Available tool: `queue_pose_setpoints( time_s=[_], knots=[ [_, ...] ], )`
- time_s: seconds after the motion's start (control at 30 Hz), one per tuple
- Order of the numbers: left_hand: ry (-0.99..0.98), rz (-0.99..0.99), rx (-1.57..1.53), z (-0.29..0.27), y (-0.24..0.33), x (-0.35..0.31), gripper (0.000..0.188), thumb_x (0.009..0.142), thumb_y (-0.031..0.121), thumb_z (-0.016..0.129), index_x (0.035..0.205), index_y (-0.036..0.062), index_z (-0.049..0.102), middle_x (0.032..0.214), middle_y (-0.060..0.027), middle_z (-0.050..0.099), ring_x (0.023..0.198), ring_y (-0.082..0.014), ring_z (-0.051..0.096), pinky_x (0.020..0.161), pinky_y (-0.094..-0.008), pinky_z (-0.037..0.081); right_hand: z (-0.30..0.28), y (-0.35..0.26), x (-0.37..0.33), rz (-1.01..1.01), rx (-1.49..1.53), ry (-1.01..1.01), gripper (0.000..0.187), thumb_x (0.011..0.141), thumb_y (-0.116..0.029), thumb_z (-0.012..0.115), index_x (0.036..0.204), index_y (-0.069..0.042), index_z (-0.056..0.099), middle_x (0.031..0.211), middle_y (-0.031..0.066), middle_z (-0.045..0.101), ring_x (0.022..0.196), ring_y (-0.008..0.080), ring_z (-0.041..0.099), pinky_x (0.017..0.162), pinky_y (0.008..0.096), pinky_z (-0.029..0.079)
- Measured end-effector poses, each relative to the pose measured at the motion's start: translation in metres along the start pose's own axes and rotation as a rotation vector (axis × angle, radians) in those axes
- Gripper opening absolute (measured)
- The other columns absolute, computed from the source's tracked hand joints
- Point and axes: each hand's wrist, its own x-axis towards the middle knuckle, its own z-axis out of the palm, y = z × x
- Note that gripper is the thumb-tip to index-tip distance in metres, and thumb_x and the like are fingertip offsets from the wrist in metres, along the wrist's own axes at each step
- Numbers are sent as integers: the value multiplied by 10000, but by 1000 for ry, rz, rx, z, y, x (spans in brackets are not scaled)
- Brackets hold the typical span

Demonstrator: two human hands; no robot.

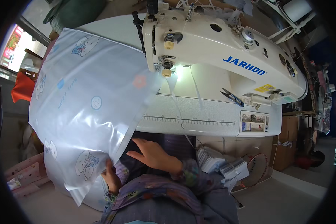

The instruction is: The person is sewing edges of printed fabric covers using an industrial sewing machine.

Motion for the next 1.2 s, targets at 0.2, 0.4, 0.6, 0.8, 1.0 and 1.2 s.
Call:
queue_pose_setpoints(
  time_s=[0.2, 0.4, 0.6, 0.8, 1.0, 1.2],
  knots=[
    [-1544, -435, 141, 21, 118, 38, 189, 1018, 200, 641, 1059, 18, 666, 939, -19, 695, 820, -128, 633, 726, -275, 495, 78, 26, 38, 281, 911, 112, 298, 980, -259, 697, 1060, 28, 700, 920, 21, 693, 880, 84, 606, 751, 322, 515],
    [-1020, 1126, 542, 175, 213, 137, 285, 882, 149, 739, 1144, 64, 661, 1151, -102, 675, 1070, -304, 643, 937, -432, 500, 125, -1, 40, 177, 911, 293, 193, 1018, -155, 626, 1105, 17, 639, 993, 13, 659, 934, 100, 575, 843, 292, 480],
    [-1078, 1444, 711, 236, 183, 164, 526, 924, 368, 687, 1392, 159, 570, 1449, -38, 512, 1411, -237, 418, 1223, -568, 204, 133, -18, 36, 101, 855, 381, 220, 1026, -160, 613, 1099, 43, 656, 985, 81, 714, 919, 141, 618, 831, 336, 496],
    [-966, 1432, 800, 229, 172, 132, 554, 928, 406, 670, 1411, 160, 555, 1476, -32, 463, 1427, -239, 384, 1207, -596, 222, 66, -24, -8, 243, 901, 96, 214, 993, -136, 670, 1146, 15, 666, 1015, 26, 702, 930, 102, 624, 817, 275, 508],
    [-795, 1361, 741, 230, 154, 98, 590, 910, 426, 679, 1397, 113, 560, 1415, -85, 472, 1392, -296, 392, 1172, -631, 259, 7, -16, -57, 472, 881, 16, 276, 975, -113, 687, 1209, 31, 657, 1032, 52, 711, 963, 124, 632, 880, 303, 508],
    [-746, 1370, 740, 232, 162, 91, 615, 882, 439, 706, 1377, 99, 573, 1352, -90, 502, 1317, -290, 454, 1156, -576, 314, 28, -3, -81, 380, 875, 46, 589, 1002, -92, 637, 1508, 7, 352, 1346, 96, 548, 1224, 158, 518, 1037, 323, 429]
  ],
)
